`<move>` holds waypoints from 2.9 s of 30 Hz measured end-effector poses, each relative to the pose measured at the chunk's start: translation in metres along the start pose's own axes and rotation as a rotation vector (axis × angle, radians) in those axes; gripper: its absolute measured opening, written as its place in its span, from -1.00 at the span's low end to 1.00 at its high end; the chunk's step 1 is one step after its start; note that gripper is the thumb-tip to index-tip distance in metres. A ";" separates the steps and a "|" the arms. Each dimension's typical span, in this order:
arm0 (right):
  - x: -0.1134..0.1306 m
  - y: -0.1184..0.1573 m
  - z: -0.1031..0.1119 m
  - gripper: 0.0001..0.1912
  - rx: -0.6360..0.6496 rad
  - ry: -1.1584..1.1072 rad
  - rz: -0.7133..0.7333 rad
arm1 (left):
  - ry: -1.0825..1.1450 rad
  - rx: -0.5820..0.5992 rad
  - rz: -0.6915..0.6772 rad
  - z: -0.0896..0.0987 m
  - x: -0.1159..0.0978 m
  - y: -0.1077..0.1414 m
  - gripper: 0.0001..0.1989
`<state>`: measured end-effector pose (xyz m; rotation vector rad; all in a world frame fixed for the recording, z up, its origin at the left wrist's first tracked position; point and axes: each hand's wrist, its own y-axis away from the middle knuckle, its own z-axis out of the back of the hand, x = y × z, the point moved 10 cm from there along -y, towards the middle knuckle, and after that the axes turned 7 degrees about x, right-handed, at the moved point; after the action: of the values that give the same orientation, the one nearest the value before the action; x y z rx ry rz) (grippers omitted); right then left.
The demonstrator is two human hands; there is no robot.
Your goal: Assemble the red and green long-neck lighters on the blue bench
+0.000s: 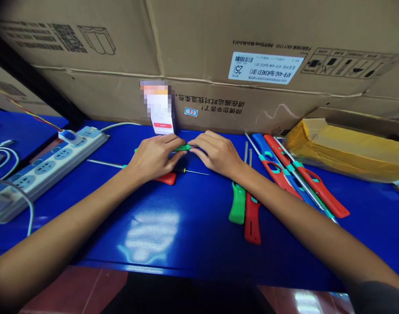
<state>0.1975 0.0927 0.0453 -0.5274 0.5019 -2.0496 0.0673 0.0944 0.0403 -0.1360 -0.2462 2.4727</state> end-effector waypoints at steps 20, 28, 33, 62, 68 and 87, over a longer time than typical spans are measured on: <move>0.004 0.000 -0.001 -0.81 0.026 -0.009 0.035 | -0.144 -0.146 -0.163 0.003 -0.014 0.009 -0.66; -0.018 0.003 -0.007 -0.72 0.075 -0.084 0.015 | 0.000 0.036 -0.078 -0.009 0.004 -0.001 -0.68; -0.010 0.001 -0.009 -0.66 0.175 -0.024 0.023 | -0.031 0.134 -0.016 -0.013 0.008 -0.001 -0.69; 0.003 -0.008 -0.009 -0.77 0.290 -0.004 -0.140 | -0.058 0.015 -0.044 -0.003 -0.008 0.005 -0.69; 0.003 -0.006 -0.013 -0.83 0.373 0.103 -0.176 | -0.070 0.042 -0.085 -0.008 -0.013 0.003 -0.70; -0.001 -0.004 -0.008 -0.74 0.286 0.280 -0.200 | -0.045 0.067 -0.018 -0.003 0.014 0.000 -0.68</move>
<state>0.1910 0.0971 0.0408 -0.1219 0.3178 -2.3542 0.0564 0.1037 0.0370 -0.0495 -0.1821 2.4652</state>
